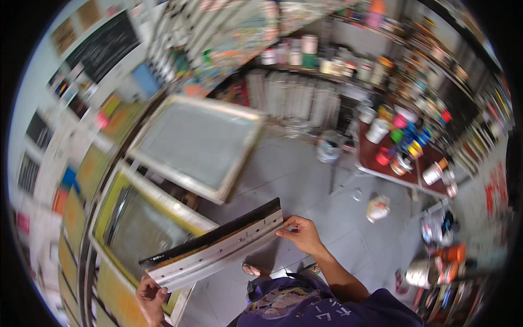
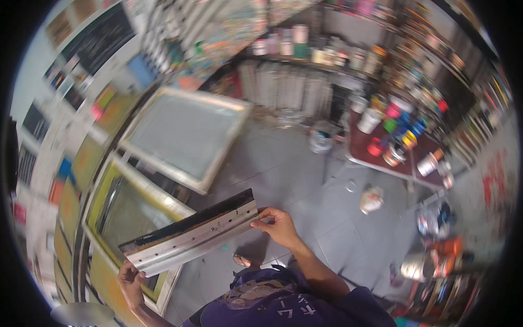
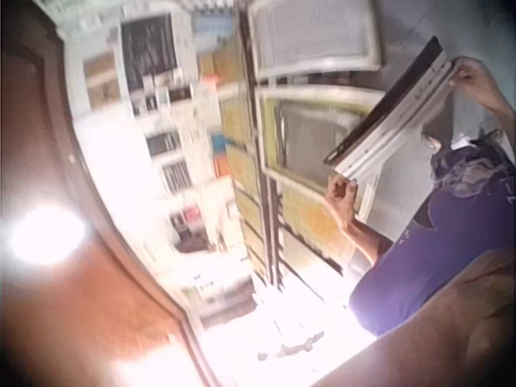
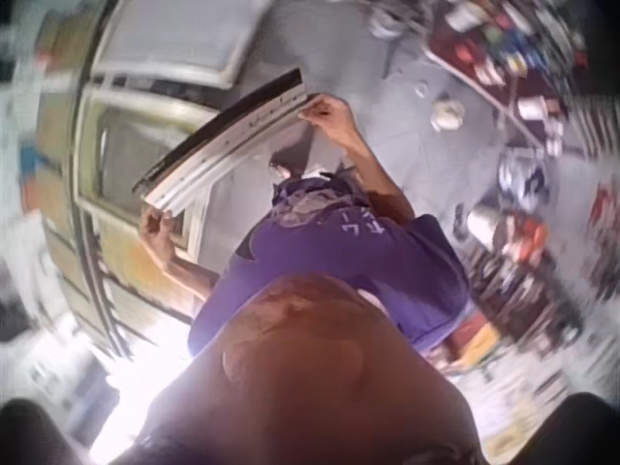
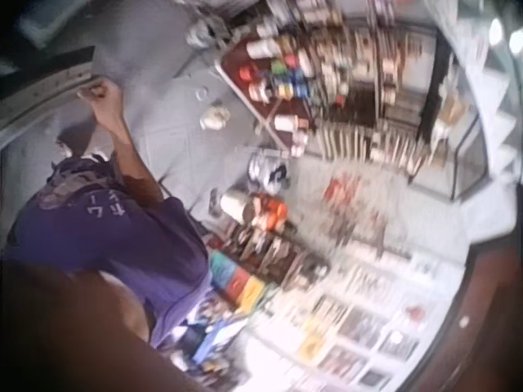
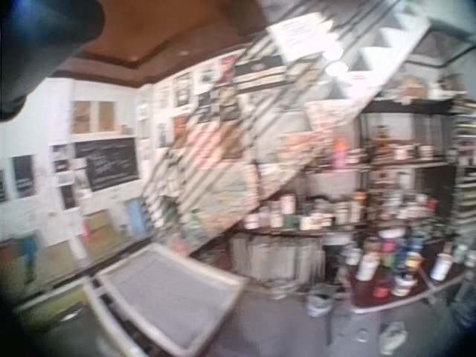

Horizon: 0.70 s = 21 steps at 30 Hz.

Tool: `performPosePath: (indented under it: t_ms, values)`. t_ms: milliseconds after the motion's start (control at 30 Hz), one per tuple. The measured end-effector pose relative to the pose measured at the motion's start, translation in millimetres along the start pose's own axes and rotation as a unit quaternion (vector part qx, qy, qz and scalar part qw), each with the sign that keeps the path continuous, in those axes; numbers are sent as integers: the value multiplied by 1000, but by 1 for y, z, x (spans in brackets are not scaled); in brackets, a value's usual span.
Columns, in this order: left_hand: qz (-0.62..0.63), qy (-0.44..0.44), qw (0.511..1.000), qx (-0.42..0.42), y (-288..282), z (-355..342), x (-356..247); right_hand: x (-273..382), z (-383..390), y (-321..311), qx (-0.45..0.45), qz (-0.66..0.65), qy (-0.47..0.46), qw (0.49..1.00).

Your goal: The person moves several screen printing frames around a workshop, placing them against a wall and on a table. They then use a spatula to scoop white paste from a container and spread it onto a frame.

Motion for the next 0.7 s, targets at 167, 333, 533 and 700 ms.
performPosePath:
  t_ms: [167,333,533,700]
  values:
    - [100,-16,990,98,194,-4,24,26,104,-205,-187,-3,-10,982]
    - [173,-42,967,180,394,36,31,34,246,-358,-364,34,-20,931]
    - [244,30,897,367,591,102,-56,14,413,-448,-558,17,-56,828]
    - [297,48,809,505,737,153,-108,-26,509,-484,-671,-59,-3,740]
Point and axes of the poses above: each hand's wrist, its own z-axis away from the middle knuckle, its own y-axis out of the palm, x = y × z, the point moved 8 cm from there along -z, towards the middle knuckle, and after that the axes turned 14 degrees about y, right-handed, at the moved point
